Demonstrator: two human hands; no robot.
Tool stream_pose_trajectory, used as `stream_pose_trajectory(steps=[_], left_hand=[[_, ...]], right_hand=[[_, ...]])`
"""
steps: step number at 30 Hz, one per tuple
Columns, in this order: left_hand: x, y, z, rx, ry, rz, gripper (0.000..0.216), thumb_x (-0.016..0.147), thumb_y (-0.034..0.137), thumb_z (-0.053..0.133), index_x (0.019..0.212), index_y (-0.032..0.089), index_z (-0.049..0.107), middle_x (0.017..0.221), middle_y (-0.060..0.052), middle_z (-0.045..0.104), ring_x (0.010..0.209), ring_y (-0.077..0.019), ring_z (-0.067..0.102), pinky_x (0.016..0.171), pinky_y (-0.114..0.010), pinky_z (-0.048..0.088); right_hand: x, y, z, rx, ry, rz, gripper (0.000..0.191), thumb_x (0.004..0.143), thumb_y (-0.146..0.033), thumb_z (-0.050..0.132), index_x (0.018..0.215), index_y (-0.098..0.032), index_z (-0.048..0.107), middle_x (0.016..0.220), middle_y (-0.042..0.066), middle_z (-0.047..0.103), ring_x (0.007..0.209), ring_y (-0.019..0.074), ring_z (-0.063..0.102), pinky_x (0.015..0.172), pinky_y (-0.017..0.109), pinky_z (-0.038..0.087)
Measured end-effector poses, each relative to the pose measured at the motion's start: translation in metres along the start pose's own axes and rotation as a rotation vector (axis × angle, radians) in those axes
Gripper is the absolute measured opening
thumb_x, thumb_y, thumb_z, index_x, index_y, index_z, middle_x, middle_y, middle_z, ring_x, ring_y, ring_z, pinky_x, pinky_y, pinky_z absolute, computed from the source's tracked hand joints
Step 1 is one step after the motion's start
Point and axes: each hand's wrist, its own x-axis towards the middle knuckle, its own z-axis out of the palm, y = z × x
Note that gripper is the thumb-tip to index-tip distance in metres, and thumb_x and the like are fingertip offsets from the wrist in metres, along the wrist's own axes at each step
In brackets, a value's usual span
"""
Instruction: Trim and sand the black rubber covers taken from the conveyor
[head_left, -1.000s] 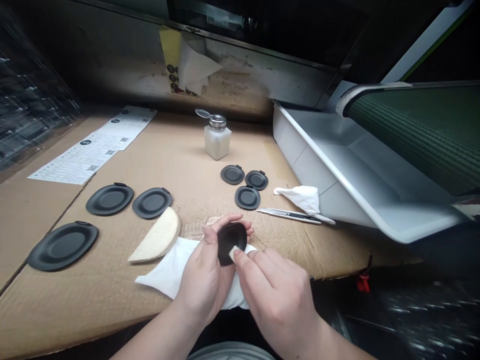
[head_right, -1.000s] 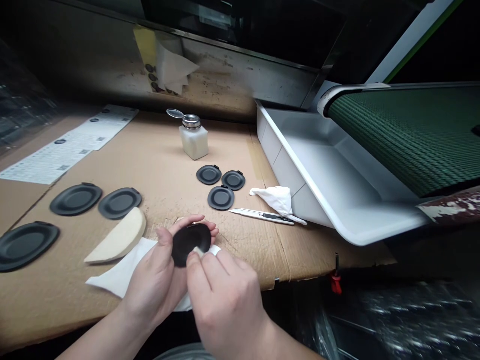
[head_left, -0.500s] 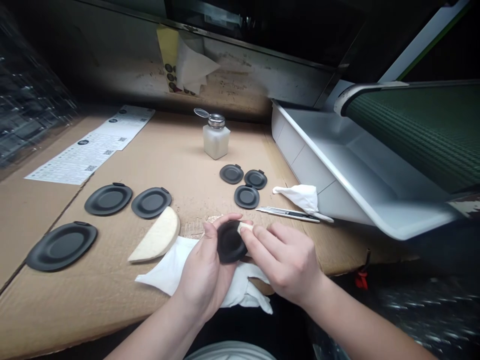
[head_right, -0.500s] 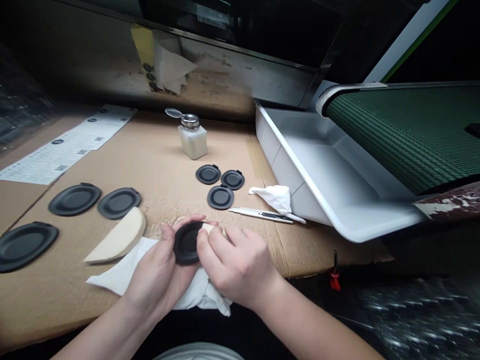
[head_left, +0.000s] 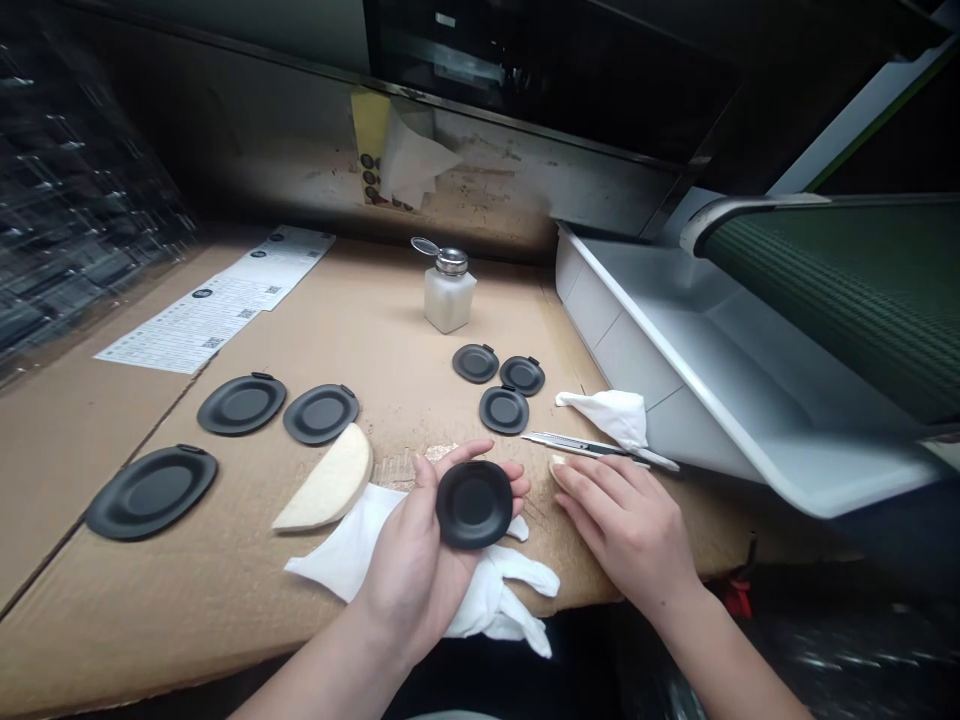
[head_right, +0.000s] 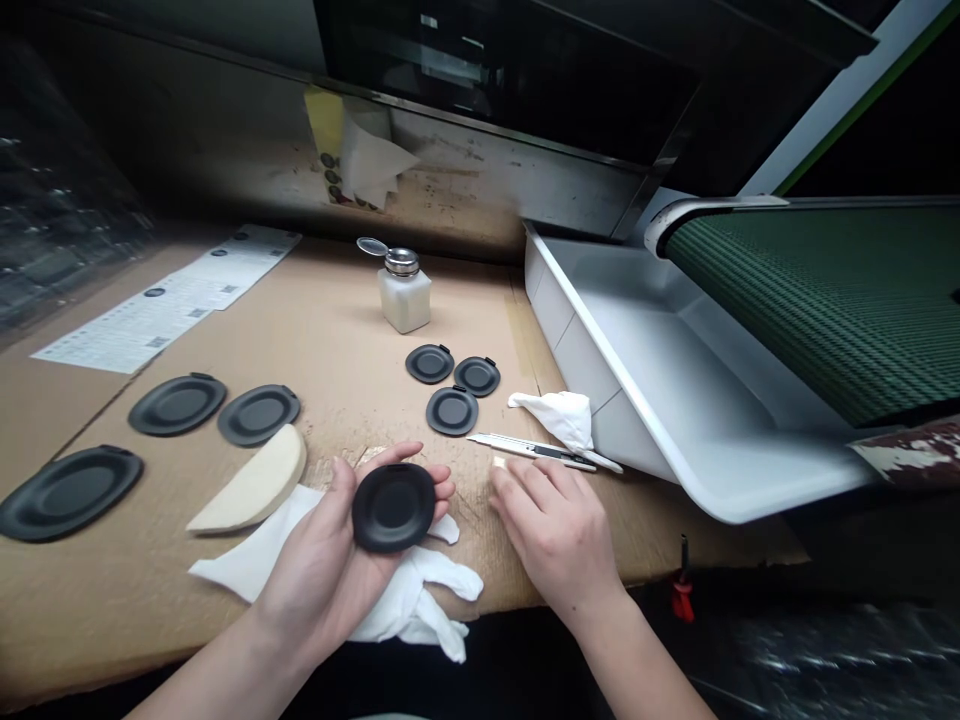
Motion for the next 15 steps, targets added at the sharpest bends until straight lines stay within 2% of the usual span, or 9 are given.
stream_pose_trajectory(steps=[4, 7, 12, 15], left_hand=[[-0.001, 0.0, -0.001, -0.008, -0.018, -0.008, 0.045, 0.088, 0.045, 0.034, 0.114, 0.012, 0.051, 0.1, -0.017, 0.067, 0.098, -0.0276, 0.061, 0.092, -0.041, 0.043], [-0.003, -0.001, 0.0, 0.013, -0.044, -0.001, 0.045, 0.088, 0.046, 0.034, 0.113, 0.014, 0.053, 0.098, -0.014, 0.067, 0.094, -0.0255, 0.062, 0.087, -0.04, 0.045], [-0.004, -0.004, 0.002, 0.029, -0.045, 0.047, 0.045, 0.088, 0.048, 0.033, 0.108, 0.017, 0.06, 0.109, -0.009, 0.062, 0.101, -0.0224, 0.056, 0.087, -0.034, 0.044], [-0.003, -0.004, 0.001, -0.001, -0.093, 0.078, 0.044, 0.089, 0.046, 0.033, 0.107, 0.018, 0.061, 0.111, -0.008, 0.06, 0.102, -0.0213, 0.053, 0.085, -0.032, 0.044]], right_hand=[[0.011, -0.009, -0.012, 0.249, -0.056, 0.003, 0.022, 0.085, -0.024, 0.053, 0.106, -0.019, 0.059, 0.103, 0.006, 0.062, 0.091, 0.0183, 0.053, 0.078, 0.033, 0.045], [0.027, -0.019, -0.018, 0.389, 0.002, 0.007, 0.019, 0.084, -0.022, 0.054, 0.103, -0.019, 0.057, 0.098, 0.005, 0.063, 0.088, 0.0166, 0.053, 0.077, 0.031, 0.045], [0.056, -0.04, -0.008, 0.461, 0.033, -0.005, 0.01, 0.085, -0.017, 0.051, 0.088, -0.018, 0.061, 0.088, 0.004, 0.062, 0.079, 0.015, 0.051, 0.069, 0.03, 0.044], [0.064, -0.043, -0.004, 0.497, 0.041, 0.0, 0.014, 0.084, -0.016, 0.05, 0.077, -0.017, 0.061, 0.081, 0.004, 0.059, 0.076, 0.014, 0.051, 0.065, 0.028, 0.043]])
